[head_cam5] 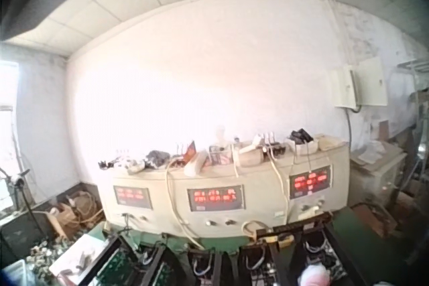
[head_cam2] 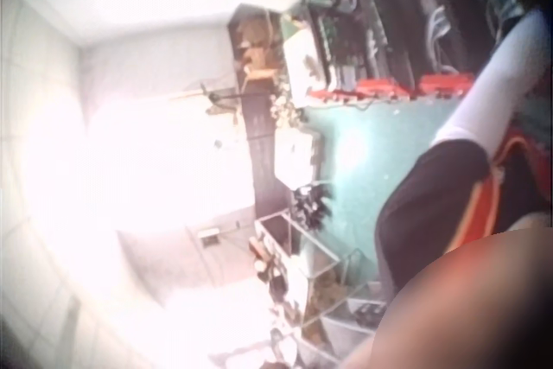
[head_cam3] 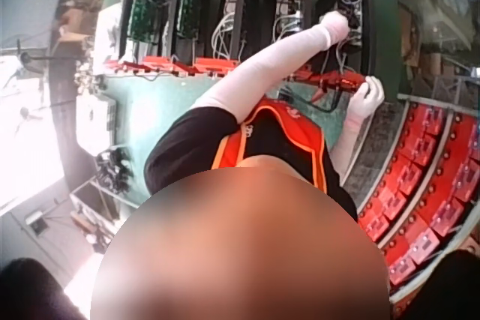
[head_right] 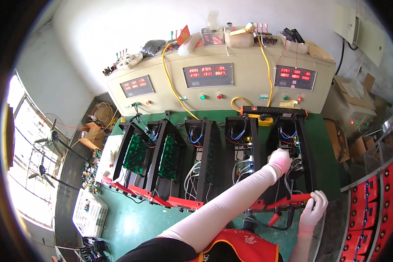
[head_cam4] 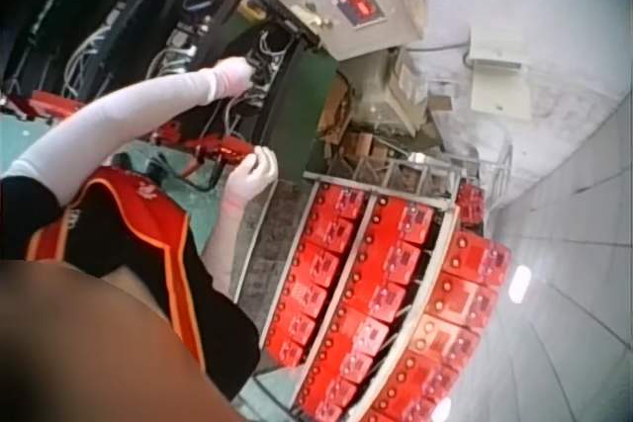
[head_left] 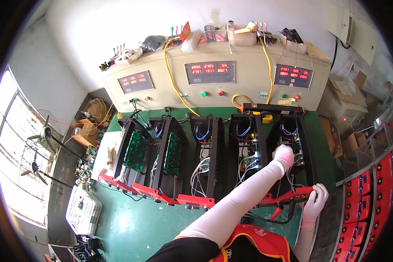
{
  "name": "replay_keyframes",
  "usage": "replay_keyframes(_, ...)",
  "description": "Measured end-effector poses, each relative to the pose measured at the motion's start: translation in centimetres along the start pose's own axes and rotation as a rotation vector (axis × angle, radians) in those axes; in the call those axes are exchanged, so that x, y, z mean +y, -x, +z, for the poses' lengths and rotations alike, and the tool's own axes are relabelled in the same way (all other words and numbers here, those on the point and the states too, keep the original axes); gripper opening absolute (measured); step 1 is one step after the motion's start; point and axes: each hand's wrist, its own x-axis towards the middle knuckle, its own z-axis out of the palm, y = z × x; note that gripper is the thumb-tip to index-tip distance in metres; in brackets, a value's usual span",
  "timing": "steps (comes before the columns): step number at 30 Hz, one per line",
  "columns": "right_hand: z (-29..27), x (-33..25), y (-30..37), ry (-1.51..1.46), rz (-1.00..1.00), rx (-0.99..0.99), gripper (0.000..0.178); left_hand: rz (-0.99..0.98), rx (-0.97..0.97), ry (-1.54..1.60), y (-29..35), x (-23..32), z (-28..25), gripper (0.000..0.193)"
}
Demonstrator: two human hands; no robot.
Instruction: Applying hot glue to internal components and performing functional testing on electronic welding machines.
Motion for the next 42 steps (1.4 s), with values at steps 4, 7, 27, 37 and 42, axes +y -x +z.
replay_keyframes(4, -0.5, -2.1, -2.1, 0.206, -0.179, -0.052, 0.024, -0.017, -0.034, -0.107, -1.3, -0.6, 1.5, 0.022)
replay_keyframes(7, 0.3, -3.5, -3.4, 0.245, -0.228, -0.098, 0.034, 0.077, -0.037, -0.201, -2.1, -1.2, 2.0, 0.022)
replay_keyframes(27, -0.6, -14.3, -12.7, -0.344, -0.719, -0.292, 0.029, 0.132, -0.009, -0.153, -1.1, -0.4, 0.7, 0.021)
replay_keyframes(37, -2.7, -27.0, -13.7, -0.691, -1.004, -0.426, 0.030, 0.142, 0.038, -0.140, -0.1, -0.4, -0.6, 0.023)
replay_keyframes(42, -2.7, -29.2, -13.8, -0.599, -1.155, -0.505, 0.029, 0.146, 0.039, -0.156, -0.2, -0.5, -0.7, 0.022)
